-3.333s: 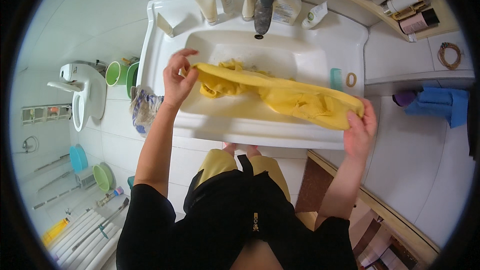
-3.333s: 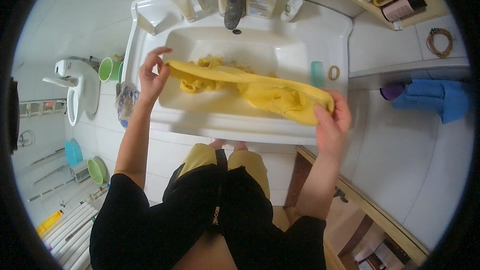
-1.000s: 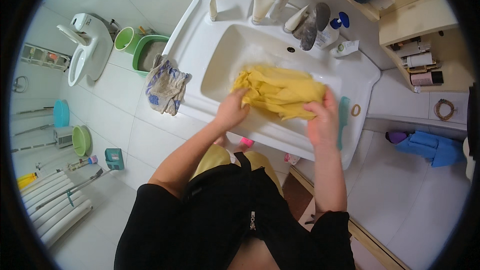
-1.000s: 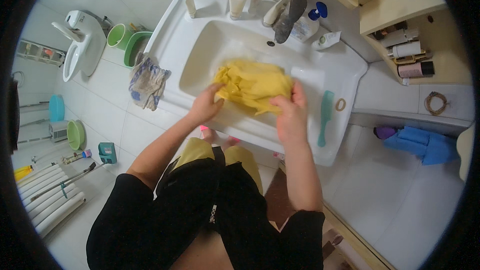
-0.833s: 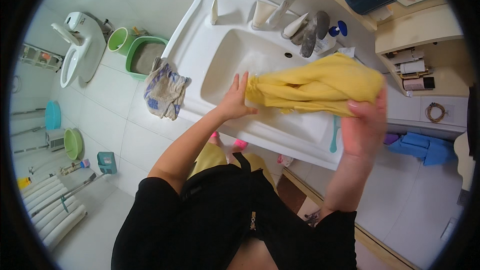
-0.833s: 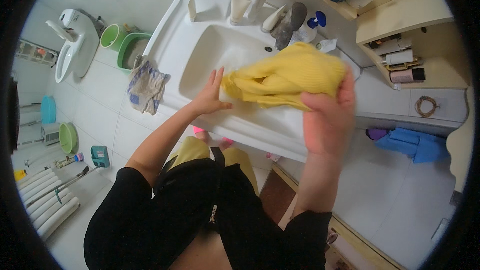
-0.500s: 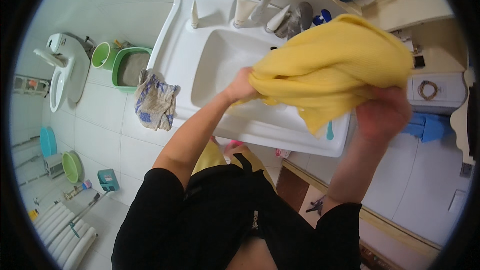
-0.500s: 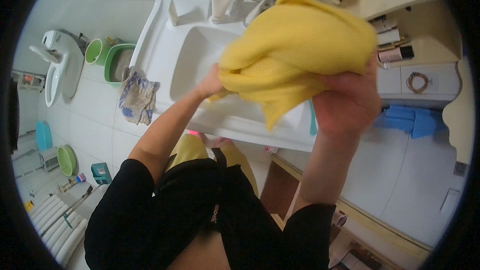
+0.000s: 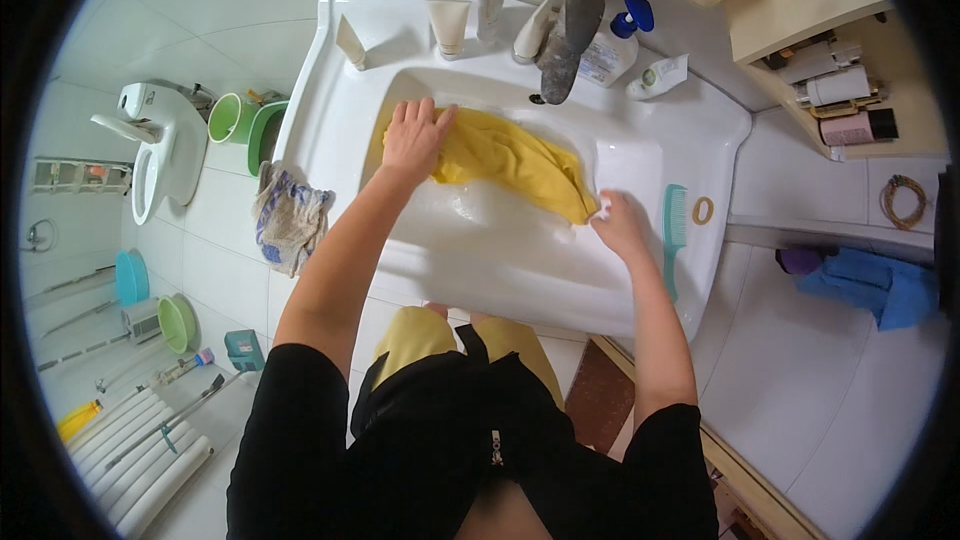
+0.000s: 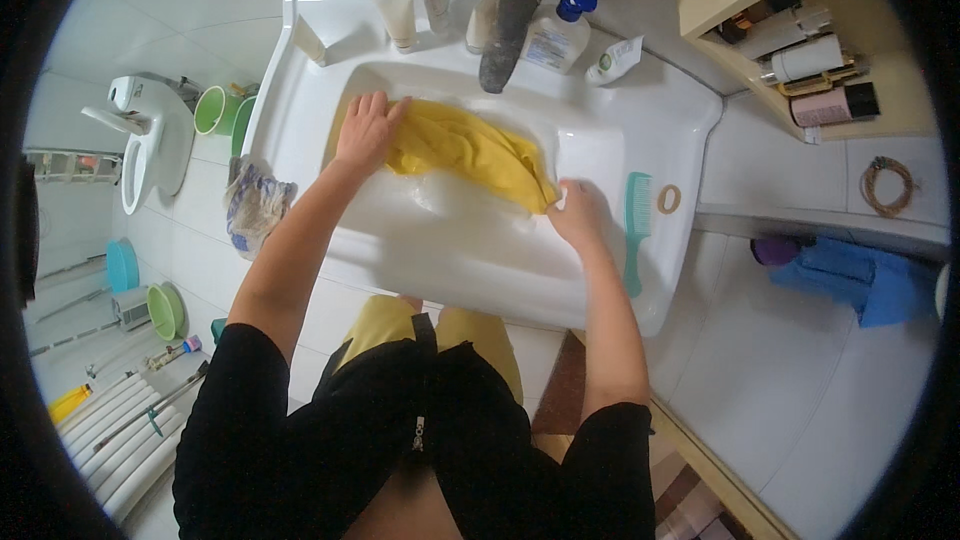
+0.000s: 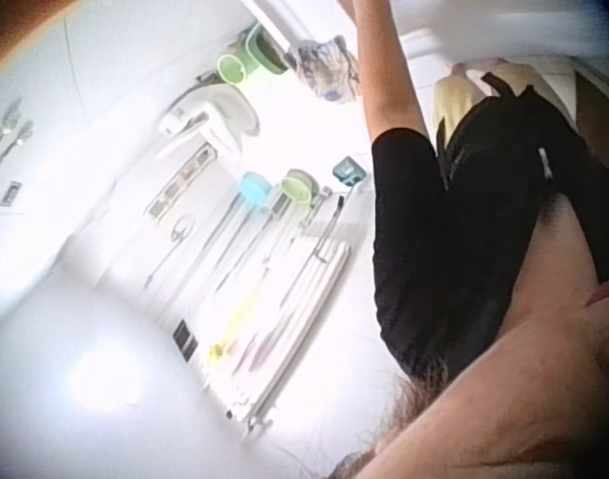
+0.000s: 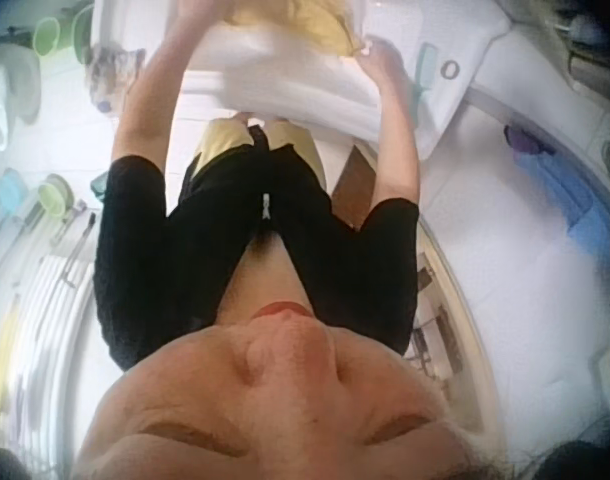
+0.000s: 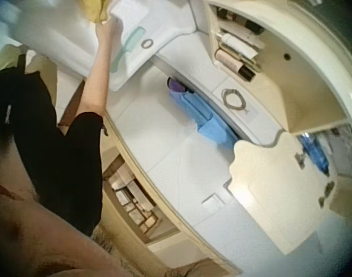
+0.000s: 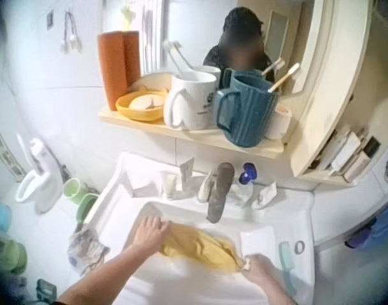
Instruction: The person fills a bathroom sink with water and soap, retrieves a packet of soap powder, and then scrubs and wrings out a yellow cloth item by hand in the basin.
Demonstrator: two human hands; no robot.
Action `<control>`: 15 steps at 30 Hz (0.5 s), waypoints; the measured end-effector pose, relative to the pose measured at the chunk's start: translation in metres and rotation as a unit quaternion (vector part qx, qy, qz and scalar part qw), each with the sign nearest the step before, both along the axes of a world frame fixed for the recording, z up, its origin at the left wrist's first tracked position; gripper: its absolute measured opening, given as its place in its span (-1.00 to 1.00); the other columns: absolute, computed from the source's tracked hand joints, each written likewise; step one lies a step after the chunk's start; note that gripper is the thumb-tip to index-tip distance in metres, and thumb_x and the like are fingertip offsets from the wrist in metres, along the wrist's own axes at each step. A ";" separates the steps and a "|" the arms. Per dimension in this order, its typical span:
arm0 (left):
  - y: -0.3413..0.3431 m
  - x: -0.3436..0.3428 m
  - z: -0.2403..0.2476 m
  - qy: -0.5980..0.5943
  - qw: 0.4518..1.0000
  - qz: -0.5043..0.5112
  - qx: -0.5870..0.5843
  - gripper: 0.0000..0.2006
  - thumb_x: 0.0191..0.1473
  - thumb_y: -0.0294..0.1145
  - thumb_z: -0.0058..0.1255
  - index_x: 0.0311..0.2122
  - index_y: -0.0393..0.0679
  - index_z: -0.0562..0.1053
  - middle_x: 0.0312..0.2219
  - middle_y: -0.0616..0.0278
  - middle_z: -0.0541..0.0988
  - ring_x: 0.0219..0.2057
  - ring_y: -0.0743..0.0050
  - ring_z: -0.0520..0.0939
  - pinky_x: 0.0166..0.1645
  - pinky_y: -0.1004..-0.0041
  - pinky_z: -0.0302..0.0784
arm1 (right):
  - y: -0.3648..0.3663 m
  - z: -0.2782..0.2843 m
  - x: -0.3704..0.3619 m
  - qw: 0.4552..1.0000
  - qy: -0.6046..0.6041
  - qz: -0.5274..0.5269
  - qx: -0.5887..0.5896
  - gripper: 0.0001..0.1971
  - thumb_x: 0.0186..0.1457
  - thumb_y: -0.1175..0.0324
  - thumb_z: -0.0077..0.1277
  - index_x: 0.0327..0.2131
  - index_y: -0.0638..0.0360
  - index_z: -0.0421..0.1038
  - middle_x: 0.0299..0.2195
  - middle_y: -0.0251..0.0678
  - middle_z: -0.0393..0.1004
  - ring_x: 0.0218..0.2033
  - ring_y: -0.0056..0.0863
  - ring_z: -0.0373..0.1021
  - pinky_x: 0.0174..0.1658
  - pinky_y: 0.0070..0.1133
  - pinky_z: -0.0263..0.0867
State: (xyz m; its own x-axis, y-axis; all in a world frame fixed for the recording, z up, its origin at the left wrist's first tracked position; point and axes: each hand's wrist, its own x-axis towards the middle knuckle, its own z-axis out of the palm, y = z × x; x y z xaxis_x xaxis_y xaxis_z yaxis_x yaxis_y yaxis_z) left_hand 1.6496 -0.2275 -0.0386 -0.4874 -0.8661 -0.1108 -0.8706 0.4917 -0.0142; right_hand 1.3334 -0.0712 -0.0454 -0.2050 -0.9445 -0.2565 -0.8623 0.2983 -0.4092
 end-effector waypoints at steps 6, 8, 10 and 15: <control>0.064 -0.050 -0.018 0.065 0.992 -0.100 0.040 -0.44 -0.10 -0.29 -0.03 0.11 0.09 0.25 0.21 0.14 0.01 0.25 0.14 -0.07 0.28 0.07 -0.25 | -0.024 -0.047 0.050 0.978 0.115 0.167 -0.051 -0.27 -0.06 0.10 0.03 0.19 -0.05 -0.02 0.19 -0.13 -0.03 0.22 -0.10 -0.11 0.16 -0.10 -0.15; 0.070 -0.052 -0.039 0.056 0.989 -0.126 0.055 -0.46 -0.10 -0.29 -0.03 0.09 0.07 0.27 0.21 0.16 0.01 0.25 0.16 -0.05 0.28 0.08 -0.22 | -0.025 -0.058 0.052 0.955 0.116 0.271 -0.027 -0.27 -0.03 0.05 -0.01 0.21 -0.10 -0.05 0.21 -0.14 -0.08 0.23 -0.07 -0.15 0.15 -0.01 -0.21; 0.076 -0.042 -0.051 -0.002 0.987 -0.151 0.048 -0.48 -0.11 -0.31 -0.01 0.06 0.04 0.31 0.21 0.16 0.00 0.24 0.19 -0.03 0.28 0.12 -0.18 | -0.028 -0.053 0.047 0.917 0.108 0.381 -0.045 -0.29 0.00 0.02 -0.05 0.21 -0.14 -0.06 0.21 -0.14 -0.09 0.22 -0.06 -0.15 0.15 0.04 -0.25; 0.091 -0.051 -0.034 0.095 0.992 0.034 0.081 -0.58 -0.15 -0.41 -0.02 -0.06 -0.08 0.39 0.01 0.06 0.28 0.07 0.26 0.27 0.12 0.26 0.16 | -0.037 -0.060 0.059 0.973 0.141 0.183 -0.006 -0.25 0.00 -0.07 -0.08 0.23 -0.11 -0.10 0.23 -0.12 -0.14 0.24 -0.06 -0.20 0.18 -0.03 -0.29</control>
